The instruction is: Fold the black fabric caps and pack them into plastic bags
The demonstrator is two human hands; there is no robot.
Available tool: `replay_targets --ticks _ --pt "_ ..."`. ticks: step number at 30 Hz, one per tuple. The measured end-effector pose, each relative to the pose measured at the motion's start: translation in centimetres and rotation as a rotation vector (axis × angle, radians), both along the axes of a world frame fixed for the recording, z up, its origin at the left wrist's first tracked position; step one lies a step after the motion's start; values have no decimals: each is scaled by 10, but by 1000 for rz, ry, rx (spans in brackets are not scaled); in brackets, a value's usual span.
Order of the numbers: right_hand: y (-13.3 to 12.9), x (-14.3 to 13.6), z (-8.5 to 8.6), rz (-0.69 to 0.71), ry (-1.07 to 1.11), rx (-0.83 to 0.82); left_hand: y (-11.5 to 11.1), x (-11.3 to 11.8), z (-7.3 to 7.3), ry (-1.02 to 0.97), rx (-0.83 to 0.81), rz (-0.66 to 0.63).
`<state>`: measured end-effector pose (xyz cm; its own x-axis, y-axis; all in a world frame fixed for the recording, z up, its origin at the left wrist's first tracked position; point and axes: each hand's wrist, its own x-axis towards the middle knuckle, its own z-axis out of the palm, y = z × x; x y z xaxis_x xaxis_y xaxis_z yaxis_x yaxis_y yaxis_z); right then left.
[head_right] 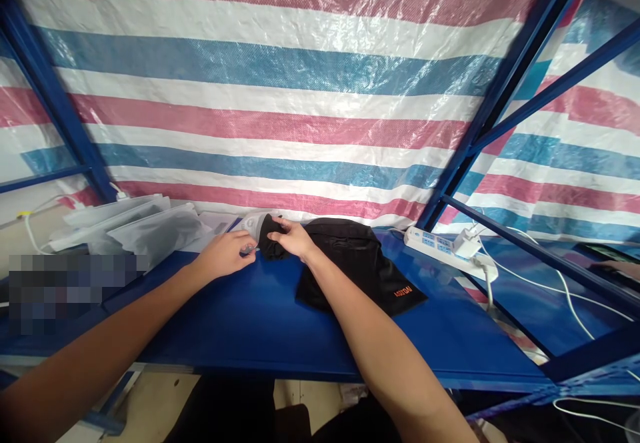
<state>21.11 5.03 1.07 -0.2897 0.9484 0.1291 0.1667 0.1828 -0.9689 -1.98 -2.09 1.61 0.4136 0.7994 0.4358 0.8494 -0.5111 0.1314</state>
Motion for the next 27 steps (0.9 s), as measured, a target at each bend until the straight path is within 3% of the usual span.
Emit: replay_targets --ticks 9,14,16,19,22,27 --pt "7 -5 -8 -141 177 -77 -12 21 -2 202 161 -131" --pt "2 -8 -2 -104 101 -2 -10 23 -5 -9 104 -122" --pt "-1 -6 3 -70 16 17 -4 17 -6 -157 125 -69" --pt "-4 -4 7 -22 -65 52 12 5 -10 -274 158 115" --pt "-5 -4 6 61 -75 137 28 -3 -16 -330 4 264" --pt "-8 -6 4 206 -76 161 38 -2 -22 -348 -73 244"
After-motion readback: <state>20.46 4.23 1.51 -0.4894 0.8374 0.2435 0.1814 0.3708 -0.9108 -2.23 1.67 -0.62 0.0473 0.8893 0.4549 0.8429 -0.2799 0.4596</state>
